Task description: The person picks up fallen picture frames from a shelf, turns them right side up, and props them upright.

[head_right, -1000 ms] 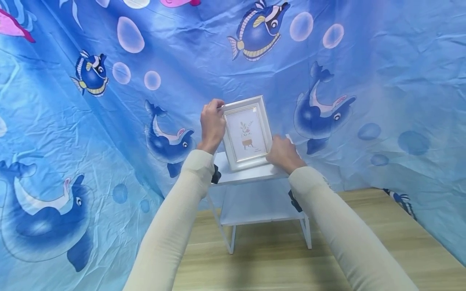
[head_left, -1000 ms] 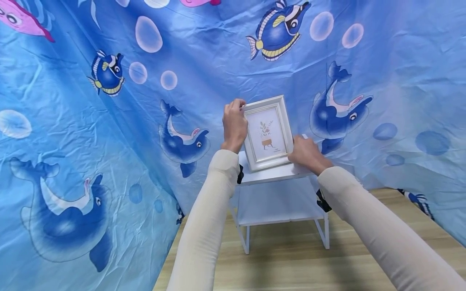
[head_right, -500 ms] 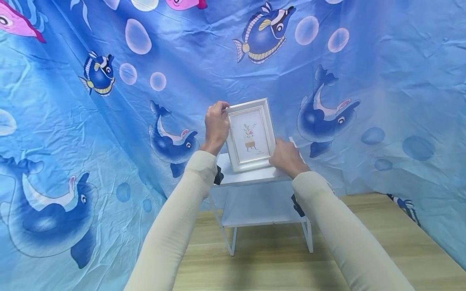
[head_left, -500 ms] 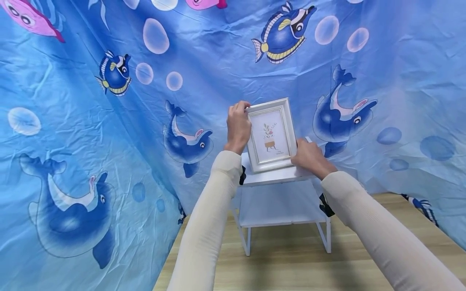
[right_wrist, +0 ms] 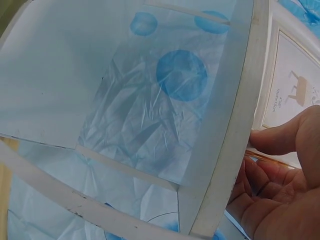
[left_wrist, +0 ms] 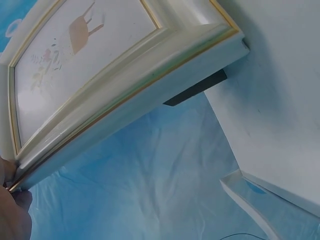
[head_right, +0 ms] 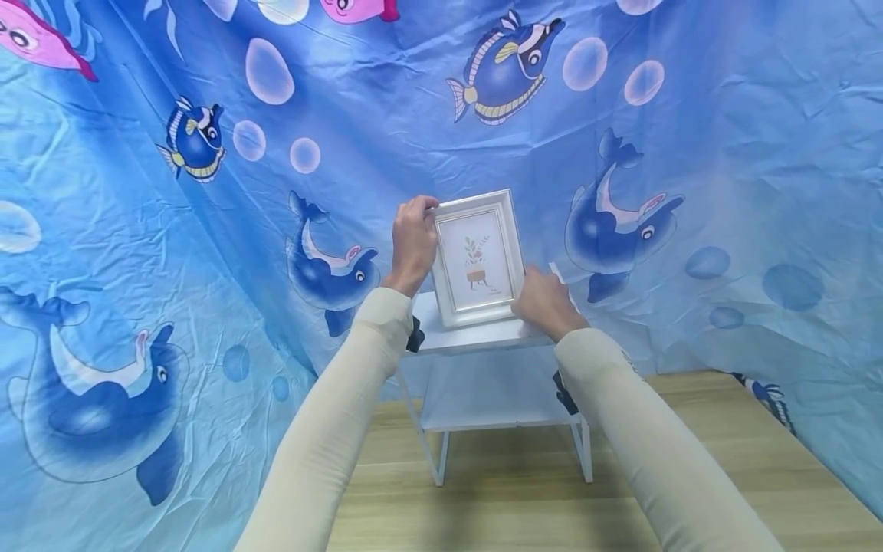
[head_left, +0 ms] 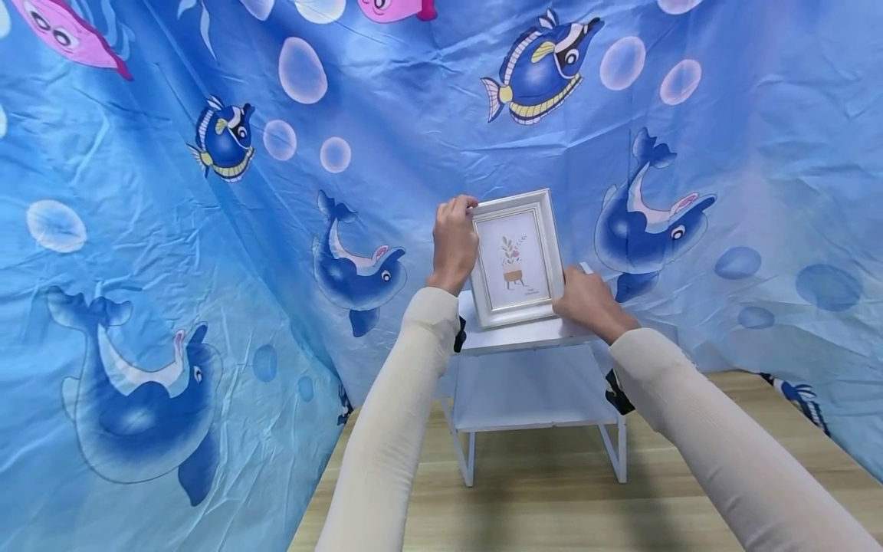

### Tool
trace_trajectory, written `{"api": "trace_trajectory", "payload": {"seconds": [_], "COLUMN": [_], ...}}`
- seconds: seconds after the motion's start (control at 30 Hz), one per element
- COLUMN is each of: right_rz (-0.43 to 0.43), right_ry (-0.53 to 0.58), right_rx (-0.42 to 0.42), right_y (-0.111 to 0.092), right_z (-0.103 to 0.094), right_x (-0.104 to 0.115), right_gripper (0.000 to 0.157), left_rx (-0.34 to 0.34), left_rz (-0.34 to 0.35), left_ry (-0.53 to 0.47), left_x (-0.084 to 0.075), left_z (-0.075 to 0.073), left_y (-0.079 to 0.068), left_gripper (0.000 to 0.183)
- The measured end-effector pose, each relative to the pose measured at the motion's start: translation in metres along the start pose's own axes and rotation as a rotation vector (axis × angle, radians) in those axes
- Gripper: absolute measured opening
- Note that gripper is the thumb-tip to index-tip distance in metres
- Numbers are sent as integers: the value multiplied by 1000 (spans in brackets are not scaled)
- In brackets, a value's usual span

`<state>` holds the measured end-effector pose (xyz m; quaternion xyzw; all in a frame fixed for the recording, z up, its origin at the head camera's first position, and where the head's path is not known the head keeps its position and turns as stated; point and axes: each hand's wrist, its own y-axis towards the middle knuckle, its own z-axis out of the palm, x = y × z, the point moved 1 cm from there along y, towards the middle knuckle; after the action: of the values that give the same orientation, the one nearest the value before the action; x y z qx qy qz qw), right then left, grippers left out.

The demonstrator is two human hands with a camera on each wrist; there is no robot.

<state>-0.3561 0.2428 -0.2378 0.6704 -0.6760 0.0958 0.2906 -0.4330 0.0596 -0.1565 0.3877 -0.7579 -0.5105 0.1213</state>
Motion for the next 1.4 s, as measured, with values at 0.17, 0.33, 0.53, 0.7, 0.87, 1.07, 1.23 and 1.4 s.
{"api": "trace_trajectory", "payload": {"seconds": [0.17,0.33,0.53,0.7,0.87,1.07,1.23,1.4], "right_rz": [5,-9,-13,-18,-24,-47,-70,-64], "right_ry": [12,20,34,37,43,45,38,8], "right_rx": [7,7,2,-7,-4,-2,5,16], "right_y": [2,4,5,6,9,12,14,15], "right_z": [-1,0,3,4,4,3,1,-3], "right_x": [-3,-4,-2,0,0,1,3,2], "right_gripper": [47,37,30,24,18,12,11,19], "left_rx": [-20,-31,-36,-40,-40,-39,-46,-51], "left_rz": [37,42,41,38,35,32,32,29], "left_ry": [0,18,28,31,33,29,28,37], "left_x": [1,6,12,14,15,16,19,19], "left_z": [3,7,8,8,7,2,0,0], "left_y": [0,-2,-3,-3,-2,-2,-2,-3], "left_gripper": [23,29,31,30,31,32,30,29]}}
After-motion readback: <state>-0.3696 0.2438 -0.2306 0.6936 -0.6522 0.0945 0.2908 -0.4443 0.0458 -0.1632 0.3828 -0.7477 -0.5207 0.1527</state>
